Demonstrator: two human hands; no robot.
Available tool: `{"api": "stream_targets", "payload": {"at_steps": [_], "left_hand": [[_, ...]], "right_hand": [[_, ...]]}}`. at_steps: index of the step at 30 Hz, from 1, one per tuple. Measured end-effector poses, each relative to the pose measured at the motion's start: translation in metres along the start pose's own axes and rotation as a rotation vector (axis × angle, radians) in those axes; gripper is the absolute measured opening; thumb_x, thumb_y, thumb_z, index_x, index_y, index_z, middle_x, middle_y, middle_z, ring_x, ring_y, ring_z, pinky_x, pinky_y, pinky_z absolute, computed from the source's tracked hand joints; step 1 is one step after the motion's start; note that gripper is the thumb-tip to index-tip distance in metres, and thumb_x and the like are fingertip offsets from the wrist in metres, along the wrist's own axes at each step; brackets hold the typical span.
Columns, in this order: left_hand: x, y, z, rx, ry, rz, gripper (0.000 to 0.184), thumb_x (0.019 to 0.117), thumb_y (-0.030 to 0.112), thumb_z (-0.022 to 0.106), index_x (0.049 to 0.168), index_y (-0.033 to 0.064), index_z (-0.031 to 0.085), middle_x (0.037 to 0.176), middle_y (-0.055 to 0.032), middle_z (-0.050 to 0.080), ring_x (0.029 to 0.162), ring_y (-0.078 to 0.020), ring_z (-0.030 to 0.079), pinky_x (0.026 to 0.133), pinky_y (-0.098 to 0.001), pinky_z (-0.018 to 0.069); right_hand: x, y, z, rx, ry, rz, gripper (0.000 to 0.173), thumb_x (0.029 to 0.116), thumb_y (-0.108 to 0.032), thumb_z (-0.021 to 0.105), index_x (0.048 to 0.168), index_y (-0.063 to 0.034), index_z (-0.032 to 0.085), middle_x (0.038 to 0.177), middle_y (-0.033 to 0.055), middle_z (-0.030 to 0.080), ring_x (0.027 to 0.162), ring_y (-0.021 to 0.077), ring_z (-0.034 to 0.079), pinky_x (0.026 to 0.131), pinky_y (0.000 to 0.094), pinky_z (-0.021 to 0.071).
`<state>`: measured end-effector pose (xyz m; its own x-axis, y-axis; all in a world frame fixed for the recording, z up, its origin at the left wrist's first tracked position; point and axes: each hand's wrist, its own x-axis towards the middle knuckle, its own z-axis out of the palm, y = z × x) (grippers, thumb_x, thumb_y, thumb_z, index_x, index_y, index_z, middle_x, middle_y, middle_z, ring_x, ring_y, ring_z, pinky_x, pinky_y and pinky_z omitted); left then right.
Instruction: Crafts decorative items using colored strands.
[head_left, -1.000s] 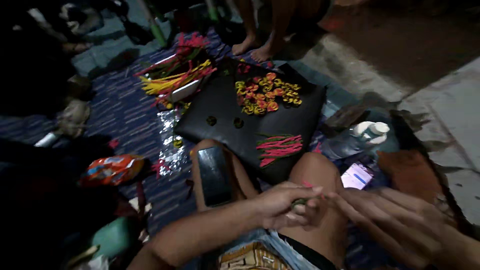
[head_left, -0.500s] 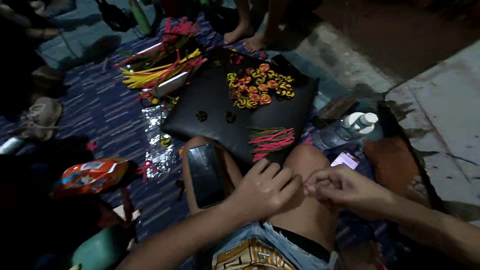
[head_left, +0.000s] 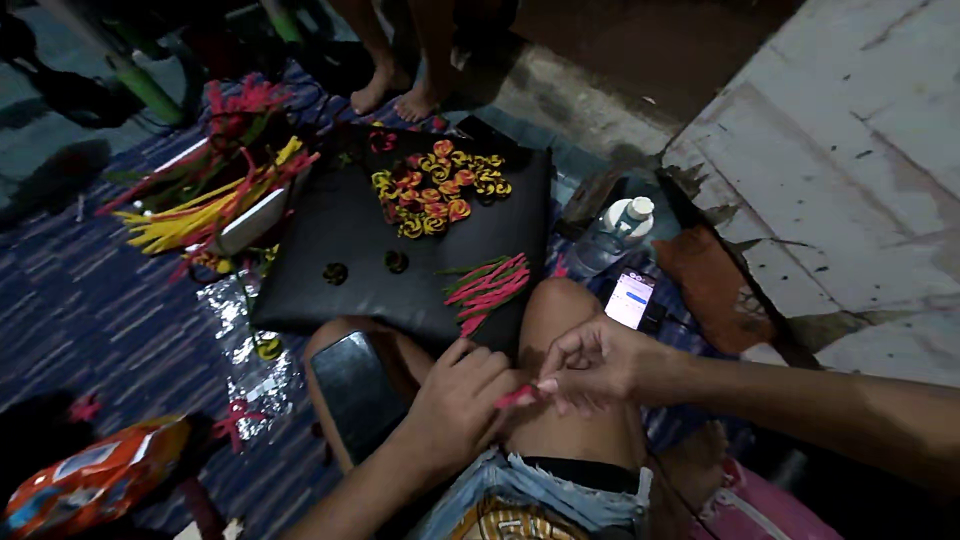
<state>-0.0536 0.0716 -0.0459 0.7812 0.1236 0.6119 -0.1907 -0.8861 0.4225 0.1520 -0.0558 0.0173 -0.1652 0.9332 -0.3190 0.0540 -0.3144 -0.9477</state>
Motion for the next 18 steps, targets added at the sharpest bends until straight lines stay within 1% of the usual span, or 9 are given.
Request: {"api": "stream_targets", "payload": {"at_steps": [2,4,7,9,11,12,13,15,18], "left_hand": [[-0.005,0.007,0.001,-0.426,-0.053,-0.287,0.039,0.1107,0.032,0.042,0.09,0.0088,0.066,0.08,-0.0012,0.064,0.079,-0.0067,0.059,0.083,-0.0219,0.0438],[0.003,0.02,-0.005,-1.019,-0.136,-0.764,0.036,0.108,0.027,0.047,0.078,0.02,0.065,0.065,0.0148,0.054,0.058,0.0101,0.046,0.057,-0.0064,0.0376],[0.025,0.024,-0.02,-1.559,-0.241,-1.249,0.043,0.1065,0.027,0.04,0.072,0.0274,0.064,0.055,0.0188,0.046,0.046,0.0068,0.044,0.045,-0.0124,0.0402],[0.033,0.02,-0.024,-1.338,-0.198,-1.123,0.038,0.1082,0.032,0.043,0.078,0.0271,0.066,0.058,0.0191,0.048,0.046,0.0085,0.043,0.044,-0.01,0.0387],[0.039,0.012,-0.027,-0.756,-0.142,-0.765,0.033,0.1083,0.032,0.047,0.084,0.0259,0.068,0.065,0.0184,0.056,0.053,0.0103,0.046,0.049,-0.0075,0.0388],[0.042,0.005,-0.03,-0.402,-0.148,-0.536,0.031,0.1091,0.031,0.047,0.089,0.02,0.067,0.071,0.0127,0.06,0.06,0.0065,0.052,0.058,-0.0101,0.0432],[0.045,0.001,-0.035,-0.103,-0.167,-0.338,0.033,0.109,0.027,0.048,0.092,0.0071,0.068,0.075,-0.0034,0.065,0.066,-0.0094,0.059,0.068,-0.0256,0.0462],[0.053,0.001,-0.043,0.247,-0.228,-0.111,0.036,0.1089,0.026,0.049,0.097,-0.0015,0.068,0.076,-0.0184,0.066,0.07,-0.0282,0.063,0.073,-0.0431,0.0458],[0.059,0.009,-0.052,0.463,-0.285,0.066,0.026,0.1067,0.027,0.055,0.111,0.0045,0.068,0.083,-0.0174,0.066,0.074,-0.031,0.063,0.076,-0.0447,0.045]], "right_hand": [[-0.002,0.016,0.006,-0.434,0.169,-0.439,0.017,0.1004,-0.011,0.061,0.095,0.0001,0.072,0.078,0.0,0.071,0.065,-0.0022,0.063,0.061,0.0112,0.0515],[-0.002,0.02,0.004,-1.136,0.336,-0.901,0.02,0.1022,-0.01,0.054,0.099,-0.002,0.072,0.086,0.0076,0.074,0.074,0.0131,0.069,0.065,0.0242,0.0522],[-0.001,0.003,-0.006,-1.624,0.418,-1.096,0.022,0.1022,-0.006,0.051,0.106,0.0001,0.072,0.094,0.0105,0.076,0.083,0.0189,0.071,0.069,0.0313,0.0534],[0.008,-0.006,-0.013,-1.479,0.435,-0.987,0.017,0.1007,-0.007,0.056,0.097,-0.0019,0.072,0.082,0.0086,0.071,0.074,0.019,0.069,0.063,0.0306,0.0524],[0.007,-0.021,-0.017,-1.188,0.3,-0.687,0.017,0.1009,-0.012,0.058,0.099,-0.0042,0.073,0.082,0.0073,0.071,0.074,0.0201,0.07,0.063,0.0352,0.0539],[0.003,-0.031,-0.019,-1.04,0.202,-0.499,0.019,0.1024,-0.013,0.057,0.103,-0.0034,0.073,0.087,0.0087,0.073,0.079,0.022,0.071,0.069,0.0397,0.0546],[0.001,-0.038,-0.02,-0.897,0.137,-0.35,0.02,0.1033,-0.013,0.057,0.107,-0.0013,0.073,0.09,0.0103,0.072,0.082,0.022,0.069,0.074,0.0408,0.0531],[-0.003,-0.047,-0.022,-0.631,0.095,-0.162,0.021,0.104,-0.01,0.056,0.11,0.0033,0.071,0.092,0.011,0.071,0.076,0.0129,0.063,0.07,0.0292,0.0496],[-0.009,-0.046,-0.024,-0.19,0.066,-0.019,0.021,0.1059,-0.007,0.053,0.104,0.0086,0.067,0.074,0.0045,0.06,0.054,-0.0005,0.049,0.049,0.0146,0.0408]]}}
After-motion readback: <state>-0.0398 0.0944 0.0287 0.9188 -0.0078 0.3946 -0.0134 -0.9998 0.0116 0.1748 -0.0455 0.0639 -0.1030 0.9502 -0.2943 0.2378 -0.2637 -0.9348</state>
